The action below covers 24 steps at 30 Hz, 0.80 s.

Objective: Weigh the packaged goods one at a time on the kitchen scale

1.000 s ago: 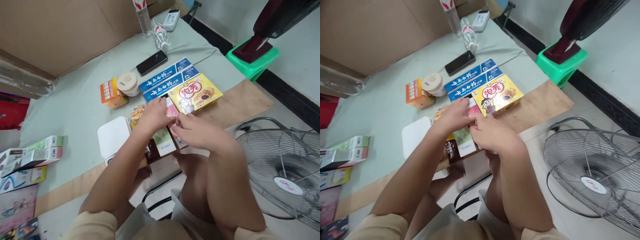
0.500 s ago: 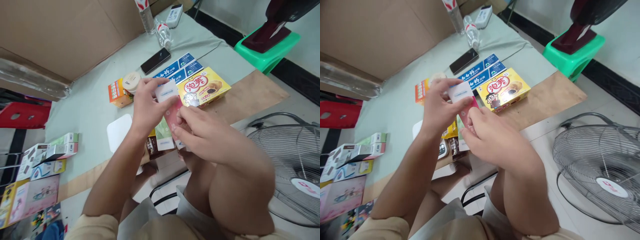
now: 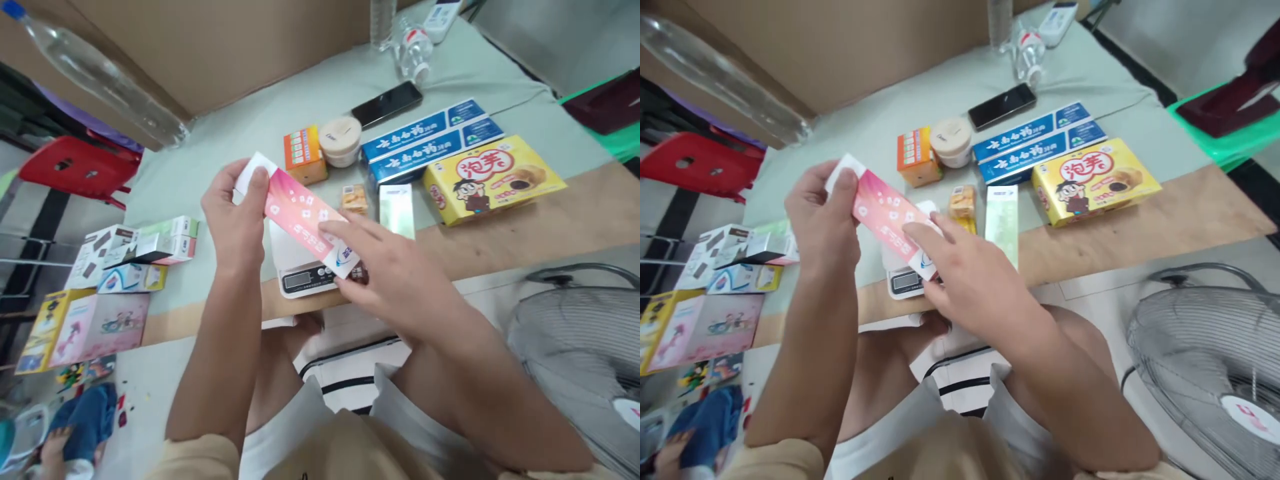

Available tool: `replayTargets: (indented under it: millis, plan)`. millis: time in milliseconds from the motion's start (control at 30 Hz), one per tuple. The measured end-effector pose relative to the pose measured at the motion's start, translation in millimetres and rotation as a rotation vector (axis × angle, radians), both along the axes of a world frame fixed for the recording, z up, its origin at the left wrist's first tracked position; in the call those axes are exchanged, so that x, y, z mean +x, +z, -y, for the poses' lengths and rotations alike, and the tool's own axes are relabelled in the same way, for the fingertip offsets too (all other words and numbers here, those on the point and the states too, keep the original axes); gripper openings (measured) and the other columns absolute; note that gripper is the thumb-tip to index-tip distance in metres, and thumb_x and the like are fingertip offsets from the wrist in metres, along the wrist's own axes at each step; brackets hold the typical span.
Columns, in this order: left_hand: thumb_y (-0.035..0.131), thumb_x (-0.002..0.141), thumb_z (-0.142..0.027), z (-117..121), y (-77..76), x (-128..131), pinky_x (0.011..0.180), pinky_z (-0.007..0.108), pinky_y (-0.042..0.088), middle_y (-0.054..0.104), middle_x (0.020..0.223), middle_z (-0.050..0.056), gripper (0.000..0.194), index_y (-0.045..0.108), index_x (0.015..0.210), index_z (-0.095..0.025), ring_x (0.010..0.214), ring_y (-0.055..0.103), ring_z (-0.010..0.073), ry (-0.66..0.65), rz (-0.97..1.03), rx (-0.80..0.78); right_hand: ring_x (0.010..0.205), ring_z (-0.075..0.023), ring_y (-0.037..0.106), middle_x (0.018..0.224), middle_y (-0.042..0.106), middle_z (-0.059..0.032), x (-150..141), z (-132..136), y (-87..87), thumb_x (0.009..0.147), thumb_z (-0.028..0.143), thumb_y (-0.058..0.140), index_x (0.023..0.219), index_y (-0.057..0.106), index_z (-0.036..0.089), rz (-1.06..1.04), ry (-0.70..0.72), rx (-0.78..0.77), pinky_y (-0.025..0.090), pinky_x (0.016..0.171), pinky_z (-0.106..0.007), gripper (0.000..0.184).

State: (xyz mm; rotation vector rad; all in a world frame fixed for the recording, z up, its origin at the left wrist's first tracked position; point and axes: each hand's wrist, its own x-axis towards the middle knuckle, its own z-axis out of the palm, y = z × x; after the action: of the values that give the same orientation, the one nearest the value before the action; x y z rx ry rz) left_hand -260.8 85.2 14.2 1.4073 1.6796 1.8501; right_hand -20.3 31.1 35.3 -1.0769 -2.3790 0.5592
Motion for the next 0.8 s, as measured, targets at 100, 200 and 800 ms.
replayTargets:
  millis: [100, 200, 800]
  plan:
    - [0.068, 0.09, -0.063, 18, -26.7, -21, 0.091, 0.046, 0.063, 0.077, 0.097, 0.005, 0.046, 0.076, 0.11, -0.023, 0.092, 0.074, 0.0249, 0.07, -0.003, -0.098, 0.108, -0.033, 0.075, 0.154, 0.061, -0.0125, -35, 4, -16.6, 0.09, 0.018, 0.057, 0.145, 0.06, 0.026, 0.153, 0.031, 0.034, 0.061, 0.084, -0.045, 0.056]
    - [0.061, 0.095, -0.054, 23, -51.1, -33, 0.107, 0.047, 0.058, 0.079, 0.116, 0.009, 0.041, 0.076, 0.113, -0.021, 0.116, 0.072, 0.0297, 0.019, 0.022, -0.194, 0.114, -0.0352, 0.074, 0.15, 0.064, -0.0163, -53, 4, -36.6, 0.091, 0.019, 0.058, 0.141, 0.062, 0.024, 0.251, 0.024, 0.102, 0.06, 0.093, -0.05, 0.051]
    - [0.038, 0.105, -0.06, 23, -85.1, -51, 0.13, 0.045, 0.037, 0.062, 0.153, 0.012, 0.059, 0.068, 0.138, -0.022, 0.151, 0.051, 0.0256, -0.052, 0.062, -0.054, 0.137, -0.0412, 0.061, 0.149, 0.058, -0.0228, -64, -1, -50.9, 0.095, 0.041, 0.06, 0.135, 0.056, 0.022, 0.166, -0.051, 0.319, 0.058, 0.102, -0.059, 0.044]
